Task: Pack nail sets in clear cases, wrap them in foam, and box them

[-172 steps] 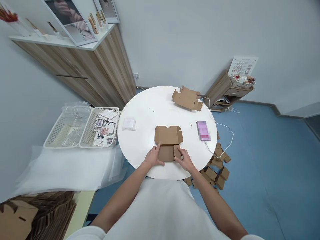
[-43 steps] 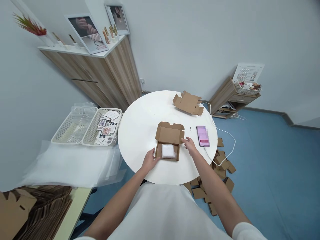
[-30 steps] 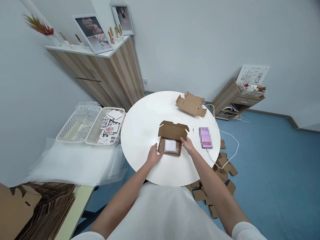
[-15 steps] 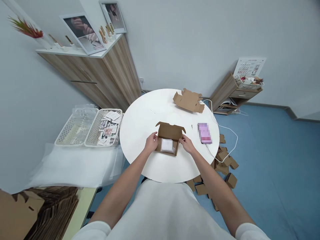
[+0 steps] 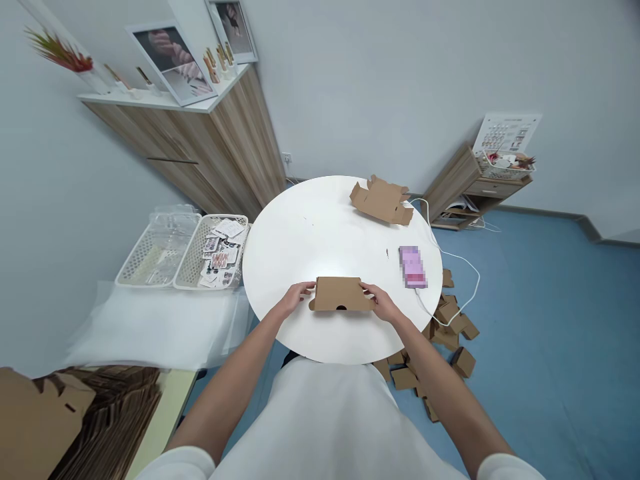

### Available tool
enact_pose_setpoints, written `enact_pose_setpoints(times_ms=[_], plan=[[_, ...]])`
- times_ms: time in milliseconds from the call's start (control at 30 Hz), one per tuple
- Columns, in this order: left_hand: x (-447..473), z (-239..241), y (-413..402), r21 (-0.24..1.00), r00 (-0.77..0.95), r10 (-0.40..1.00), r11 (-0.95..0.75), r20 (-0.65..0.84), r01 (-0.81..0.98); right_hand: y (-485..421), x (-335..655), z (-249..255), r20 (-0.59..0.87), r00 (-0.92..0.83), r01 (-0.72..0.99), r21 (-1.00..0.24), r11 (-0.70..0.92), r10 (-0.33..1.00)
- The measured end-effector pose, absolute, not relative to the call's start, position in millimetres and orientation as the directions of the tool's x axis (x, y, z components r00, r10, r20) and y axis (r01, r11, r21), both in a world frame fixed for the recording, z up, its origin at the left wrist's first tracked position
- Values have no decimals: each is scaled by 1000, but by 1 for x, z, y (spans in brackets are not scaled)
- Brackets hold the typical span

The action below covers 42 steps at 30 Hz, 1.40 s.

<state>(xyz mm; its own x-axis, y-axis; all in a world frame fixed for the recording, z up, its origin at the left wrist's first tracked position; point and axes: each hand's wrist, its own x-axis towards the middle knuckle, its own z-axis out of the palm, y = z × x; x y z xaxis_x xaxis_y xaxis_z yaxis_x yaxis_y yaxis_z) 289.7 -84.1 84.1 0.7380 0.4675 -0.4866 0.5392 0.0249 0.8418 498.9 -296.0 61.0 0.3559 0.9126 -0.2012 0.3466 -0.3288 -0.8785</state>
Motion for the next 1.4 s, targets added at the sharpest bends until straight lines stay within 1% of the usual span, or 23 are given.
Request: enact_pose_setpoints(times_ms=[100,167,233,300,367,433,533,667,767,833,933,1000,1100,1233,1400], plan=[[289,87,-95,820,705,493,32,-510,571,-308,498,59,-185,328,335,-894,-297,927],[290,83,-104,807,693,512,0,-507,590,-313,495,60,-204,367,276,-908,-315,908],[292,76,-113,789,682,549,-64,-483,611,-315,488,62,-291,447,142,-911,-388,846],[293,68,-119,752,660,594,-136,-459,645,-312,477,62,-398,516,16,-881,-472,759],[294,61,-124,711,635,629,-180,-448,680,-305,466,60,-461,571,-18,-834,-551,679],[295,56,-128,686,618,648,-195,-446,700,-297,455,56,-477,618,11,-790,-613,625],[296,52,-134,688,608,672,-197,-424,698,-288,445,49,-465,659,49,-757,-651,591],[292,49,-145,694,576,745,-218,-335,686,-293,440,46,-410,685,67,-788,-612,603],[280,49,-152,692,576,776,-269,-256,669,-307,437,48,-330,706,150,-795,-587,627],[269,49,-154,712,634,741,-320,-222,624,-317,433,47,-273,676,258,-782,-568,684],[256,49,-155,772,776,602,-399,-187,495,-326,422,43,-219,547,446,-741,-502,808],[252,48,-155,797,834,528,-428,-162,426,-327,415,40,-209,490,516,-713,-475,846],[251,50,-151,793,840,526,-452,-134,409,-323,408,43,-206,474,524,-715,-462,856],[255,65,-138,743,815,557,-476,-160,471,-316,414,66,-255,452,458,-756,-468,855],[266,96,-119,665,820,536,-539,-201,516,-298,429,103,-296,532,394,-743,-541,794]])
